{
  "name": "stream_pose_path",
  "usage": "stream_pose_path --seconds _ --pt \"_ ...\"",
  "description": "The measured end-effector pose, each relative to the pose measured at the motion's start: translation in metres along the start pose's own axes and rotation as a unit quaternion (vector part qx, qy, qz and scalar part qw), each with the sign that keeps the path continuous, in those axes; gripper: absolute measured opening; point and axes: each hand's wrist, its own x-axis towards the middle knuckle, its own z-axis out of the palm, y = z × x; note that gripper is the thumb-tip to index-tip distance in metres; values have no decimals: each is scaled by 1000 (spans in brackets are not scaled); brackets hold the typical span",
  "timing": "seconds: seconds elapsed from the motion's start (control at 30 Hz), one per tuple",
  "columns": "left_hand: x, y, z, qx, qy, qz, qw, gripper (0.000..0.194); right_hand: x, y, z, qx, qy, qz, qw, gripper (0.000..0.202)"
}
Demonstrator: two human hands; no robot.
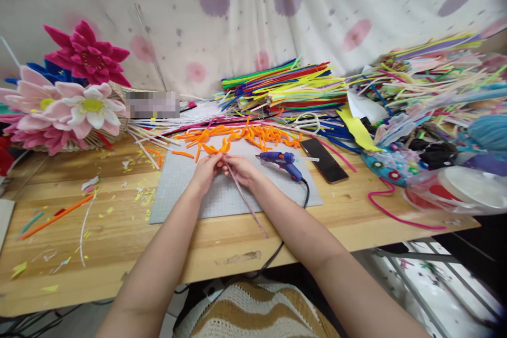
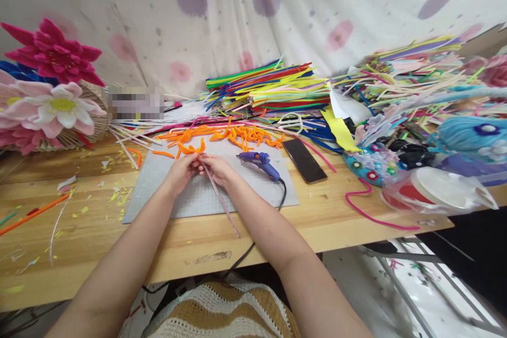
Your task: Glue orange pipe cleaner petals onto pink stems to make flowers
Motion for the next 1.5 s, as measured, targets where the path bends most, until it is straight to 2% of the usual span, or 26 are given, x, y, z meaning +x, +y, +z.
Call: stream_pose_path --seconds 0.2,0.33,0.43,0.5,0.63,0.8,0.93,1.0,1.13,1.27,1.37,1.5 --pt "4 0 4 17 19 11 1000 29 4 2 -1 -21 21 11 1000 7" --pt "7 7 6 18 40 31 999 26 -1 -2 3 -64 24 21 997 19" --pt "8 16 5 11 55 28 998 19 -6 -9 3 -109 27 3 994 24" --pt "8 23 4 13 60 15 998 14 -7 -13 0 -138 39 -23 989 25" --pt "5 35 1 42 34 -17 998 10 -3 -16 -10 -160 81 -121 976 21" --pt "4 37 -2 100 0 -19 995 11 -1 -14 -13 -184 116 -205 954 17" --pt "6 33 -4 162 -8 7 987 12 -5 -14 -9 -220 94 -265 934 34" --pt "7 32 -4 202 -10 30 979 15 -6 -14 -8 -264 76 -282 919 30" --pt "10 28 -5 279 -15 85 956 13 -8 -14 -8 -329 69 -296 894 15" --pt "14 21 -11 358 2 145 922 13 -10 -15 -7 -338 72 -290 892 10" --pt "13 20 -13 458 35 186 869 13 -10 -14 -6 -339 64 -283 895 10" --pt "1 30 -5 593 55 161 787 20 -7 -11 -9 -353 51 -299 885 12"
